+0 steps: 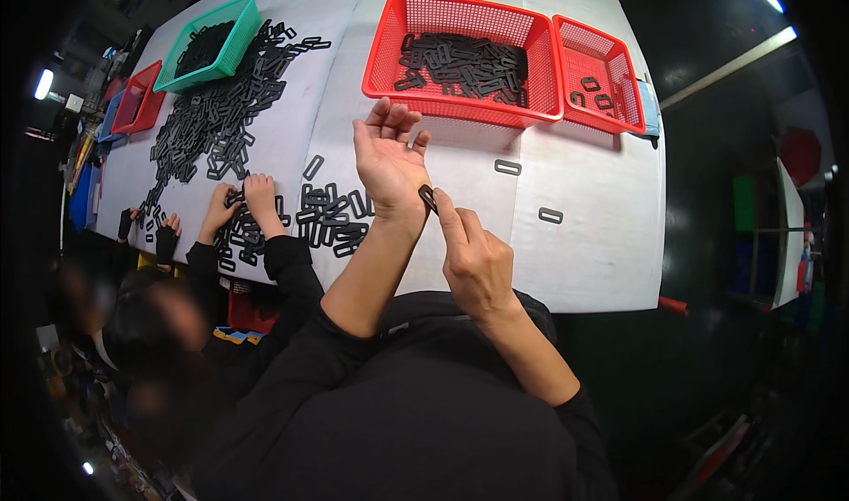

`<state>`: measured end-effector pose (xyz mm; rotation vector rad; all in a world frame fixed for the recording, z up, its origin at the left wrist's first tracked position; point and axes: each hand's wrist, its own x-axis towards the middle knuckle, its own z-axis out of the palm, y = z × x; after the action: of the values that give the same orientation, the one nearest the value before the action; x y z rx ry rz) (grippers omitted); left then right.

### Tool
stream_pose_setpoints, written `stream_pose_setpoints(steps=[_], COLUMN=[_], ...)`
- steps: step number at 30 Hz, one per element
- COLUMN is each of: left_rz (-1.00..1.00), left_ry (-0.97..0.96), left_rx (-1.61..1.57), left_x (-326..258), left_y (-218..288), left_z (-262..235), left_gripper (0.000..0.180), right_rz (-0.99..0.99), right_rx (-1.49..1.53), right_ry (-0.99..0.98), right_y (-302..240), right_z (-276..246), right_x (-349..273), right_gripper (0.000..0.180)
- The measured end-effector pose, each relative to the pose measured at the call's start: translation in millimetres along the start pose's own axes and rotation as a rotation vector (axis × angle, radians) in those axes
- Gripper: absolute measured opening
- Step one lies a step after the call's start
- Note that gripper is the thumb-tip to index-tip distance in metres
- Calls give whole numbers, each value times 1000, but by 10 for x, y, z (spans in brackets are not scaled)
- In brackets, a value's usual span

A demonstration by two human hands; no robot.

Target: The person picks small black plastic parts from a pile on a white table, inspects each by turning it over, and places it into one of two red baskets. A coworker performs the same task across the table.

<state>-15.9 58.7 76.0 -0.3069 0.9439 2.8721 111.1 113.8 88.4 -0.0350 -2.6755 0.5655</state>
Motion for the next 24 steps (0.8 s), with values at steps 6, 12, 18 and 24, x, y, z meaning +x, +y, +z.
stream_pose_setpoints(steps=[6, 12, 18, 24], left_rz=[175, 215, 158, 261], left_ry=[-124, -222, -95, -101], left_rx=[140, 114, 30, 207], left_x=[-190, -180, 271, 117], left_y=[-67, -161, -203, -460], left_z=[96, 118, 49, 91], left_gripper=[38, 38, 37, 37], right_rz=[121, 165, 110, 215], right_rx=[117, 149, 123, 54], right_ry=[-147, -221, 5, 29], right_y=[62, 230, 208, 410], right_z=[110, 165, 292, 373], right_x=[147, 242, 73, 62], right_gripper=[33, 17, 8, 12])
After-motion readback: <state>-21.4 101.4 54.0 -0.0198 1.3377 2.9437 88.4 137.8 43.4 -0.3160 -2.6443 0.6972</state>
